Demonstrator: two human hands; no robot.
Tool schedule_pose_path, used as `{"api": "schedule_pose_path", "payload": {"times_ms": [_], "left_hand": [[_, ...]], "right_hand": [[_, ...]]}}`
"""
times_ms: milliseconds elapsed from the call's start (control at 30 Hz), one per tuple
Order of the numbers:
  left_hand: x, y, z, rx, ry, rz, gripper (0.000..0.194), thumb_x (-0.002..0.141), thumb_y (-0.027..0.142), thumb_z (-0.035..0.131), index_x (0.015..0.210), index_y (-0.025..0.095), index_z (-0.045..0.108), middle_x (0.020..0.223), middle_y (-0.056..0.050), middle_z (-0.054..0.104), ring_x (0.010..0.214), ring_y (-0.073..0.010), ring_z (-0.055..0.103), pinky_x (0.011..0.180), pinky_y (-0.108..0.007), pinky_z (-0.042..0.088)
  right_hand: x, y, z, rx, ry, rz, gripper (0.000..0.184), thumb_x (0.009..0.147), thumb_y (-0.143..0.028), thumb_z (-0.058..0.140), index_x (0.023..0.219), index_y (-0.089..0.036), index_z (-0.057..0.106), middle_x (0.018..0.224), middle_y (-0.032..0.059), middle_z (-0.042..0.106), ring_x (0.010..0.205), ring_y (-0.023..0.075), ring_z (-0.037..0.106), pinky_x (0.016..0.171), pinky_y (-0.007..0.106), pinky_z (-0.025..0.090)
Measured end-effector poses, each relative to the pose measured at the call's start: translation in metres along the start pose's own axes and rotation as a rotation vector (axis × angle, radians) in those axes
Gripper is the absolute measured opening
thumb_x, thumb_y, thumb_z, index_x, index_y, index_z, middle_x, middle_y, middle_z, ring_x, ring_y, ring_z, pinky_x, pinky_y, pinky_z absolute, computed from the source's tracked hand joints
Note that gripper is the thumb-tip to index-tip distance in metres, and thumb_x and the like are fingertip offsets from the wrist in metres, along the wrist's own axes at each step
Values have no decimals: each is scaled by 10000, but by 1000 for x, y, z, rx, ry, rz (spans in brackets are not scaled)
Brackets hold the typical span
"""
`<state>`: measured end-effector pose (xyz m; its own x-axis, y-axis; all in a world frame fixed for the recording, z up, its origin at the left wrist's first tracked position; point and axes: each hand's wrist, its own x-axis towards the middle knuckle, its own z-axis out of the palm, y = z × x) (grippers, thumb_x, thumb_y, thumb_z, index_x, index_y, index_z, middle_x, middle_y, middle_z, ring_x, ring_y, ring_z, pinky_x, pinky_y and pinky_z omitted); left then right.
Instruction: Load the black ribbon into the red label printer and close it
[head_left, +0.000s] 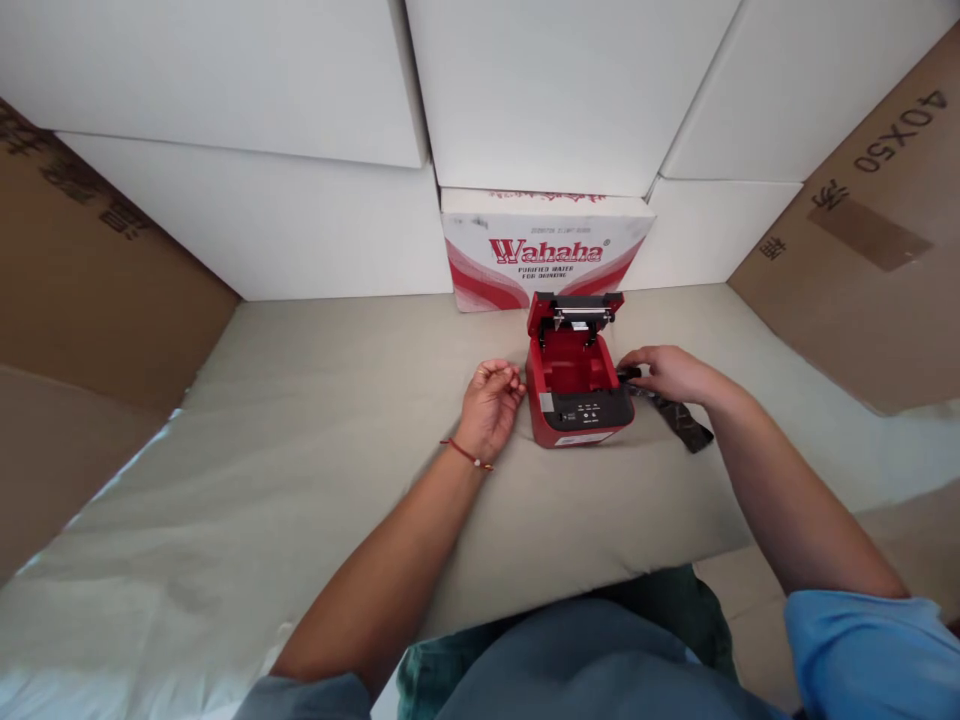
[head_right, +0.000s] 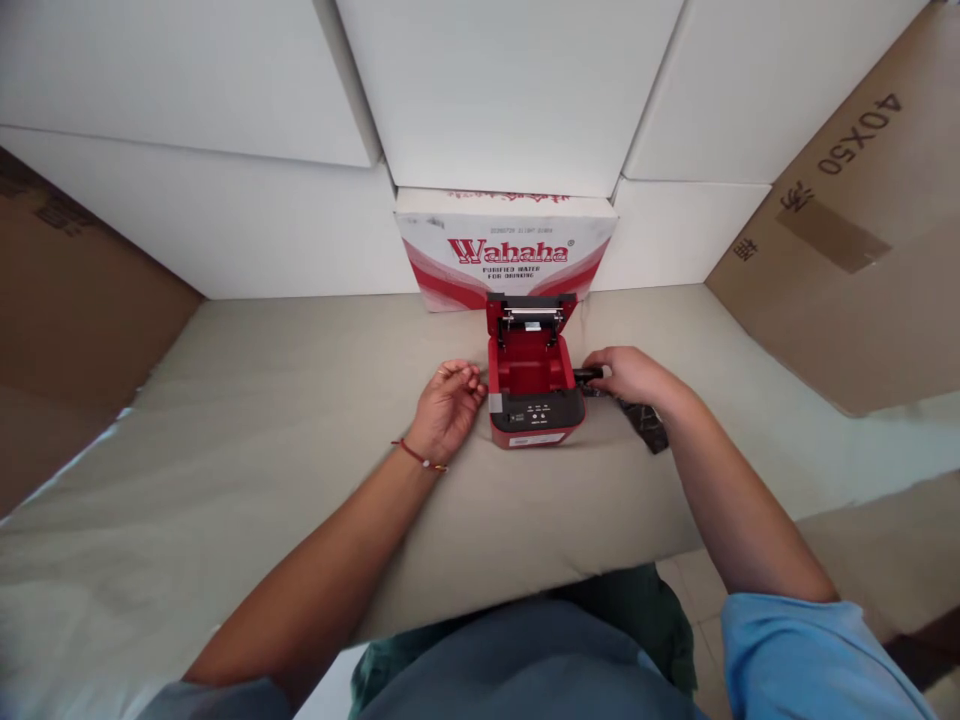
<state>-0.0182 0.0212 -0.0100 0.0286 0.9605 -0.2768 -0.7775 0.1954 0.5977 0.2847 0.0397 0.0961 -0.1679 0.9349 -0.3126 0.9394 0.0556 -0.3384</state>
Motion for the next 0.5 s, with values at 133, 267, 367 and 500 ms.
{"api": "schedule_pose_path", "payload": {"times_ms": [133, 267, 367, 500], "left_hand": [[-2, 2, -1, 29, -36, -7, 255, 719, -30, 668, 610, 178, 569, 735, -2, 656, 593, -85, 527, 663, -237, 496], [-4, 1, -1, 60, -72, -4, 321, 682, -34, 631, 513, 184, 466, 652, -7, 590, 597, -105, 532, 666, -237, 484], [-4, 1, 0, 68, -80, 4, 298, 679, -21, 636, 515, 183, 493, 655, -8, 590, 601, -105, 521, 680, -238, 485], [-3, 0, -2, 69, -79, 4, 252, 679, -14, 650, 550, 180, 555, 693, -18, 621, 626, -107, 531, 692, -246, 492]], "right_hand": [[-8, 28, 7, 10, 101, 7, 544, 943, -335, 646, 1471, -245, 740, 1367, 114, 804, 955, 254, 788, 944, 400, 628], [-13, 55, 10, -108, 116, -40, 548, 805, -142, 669, 1320, -251, 821, 1416, 99, 793, 1155, 269, 786, 1078, 387, 606], [-23, 61, 7, -126, 109, -60, 471, 798, -173, 715, 1245, -247, 843, 1345, 91, 819, 1188, 271, 776, 1095, 384, 590], [-67, 66, -32, -141, 119, -122, 423, 863, -354, 786, 1267, -245, 840, 1203, 85, 844, 1067, 258, 784, 1029, 378, 598]]}}
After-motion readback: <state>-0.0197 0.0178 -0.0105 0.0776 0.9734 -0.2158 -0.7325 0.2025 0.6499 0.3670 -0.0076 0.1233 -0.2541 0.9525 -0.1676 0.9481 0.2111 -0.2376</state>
